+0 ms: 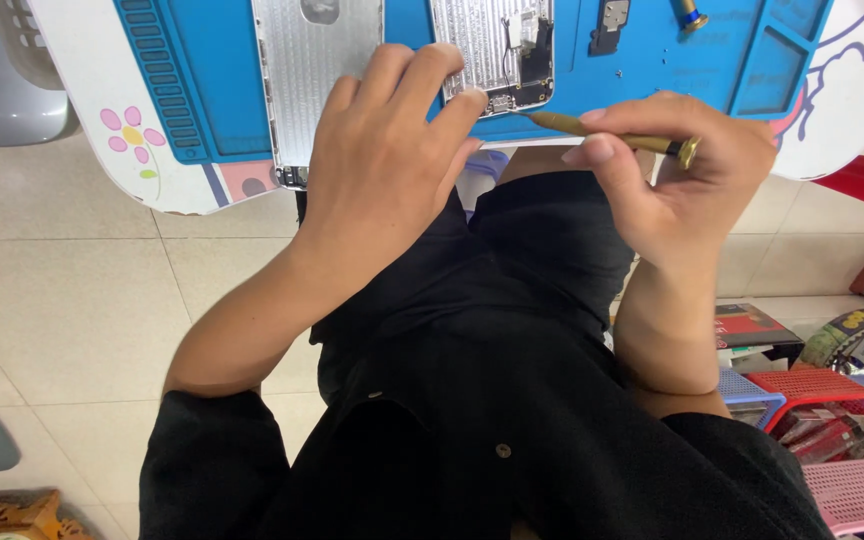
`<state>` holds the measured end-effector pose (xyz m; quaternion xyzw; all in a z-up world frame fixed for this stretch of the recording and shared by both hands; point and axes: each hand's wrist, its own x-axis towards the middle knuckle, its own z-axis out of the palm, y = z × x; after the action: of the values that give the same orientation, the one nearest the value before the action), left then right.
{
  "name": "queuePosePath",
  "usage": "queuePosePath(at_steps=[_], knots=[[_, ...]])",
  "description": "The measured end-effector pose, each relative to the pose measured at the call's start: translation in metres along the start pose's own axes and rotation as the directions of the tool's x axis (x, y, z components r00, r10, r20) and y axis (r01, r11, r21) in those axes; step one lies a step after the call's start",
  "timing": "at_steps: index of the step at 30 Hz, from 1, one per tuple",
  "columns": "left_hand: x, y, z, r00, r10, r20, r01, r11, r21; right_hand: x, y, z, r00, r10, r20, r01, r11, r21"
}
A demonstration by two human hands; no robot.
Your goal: Replacing internal components and reassembling a mobile phone.
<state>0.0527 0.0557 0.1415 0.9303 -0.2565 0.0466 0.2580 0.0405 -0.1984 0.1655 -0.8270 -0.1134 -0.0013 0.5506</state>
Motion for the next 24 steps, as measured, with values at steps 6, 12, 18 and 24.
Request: queuePosePath(at_steps=[6,12,18,24], knots=[[0.011,0.002,-0.004,1.000,0.016,0.016,-0.015,0.998,-0.059,-0.029,0.028,0.007,0.994,0.085,-0.075,-0.073,0.985,0.158],[0.019,0.000,0.001,0.999,0.034,-0.002,-0.034,0.998,-0.046,-0.034,0.034,0.008,0.998,0.033,-0.061,-0.024,0.990,0.137],[0.025,-0.001,0.002,0.997,0.074,0.021,-0.073,0.997,-0.013,-0.035,0.032,0.008,0.999,0.024,-0.044,-0.019,0.993,0.114],[0.022,-0.004,0.005,0.996,0.088,0.012,-0.088,0.996,-0.014,-0.038,0.033,0.008,1.000,-0.007,-0.026,0.008,0.998,0.059]])
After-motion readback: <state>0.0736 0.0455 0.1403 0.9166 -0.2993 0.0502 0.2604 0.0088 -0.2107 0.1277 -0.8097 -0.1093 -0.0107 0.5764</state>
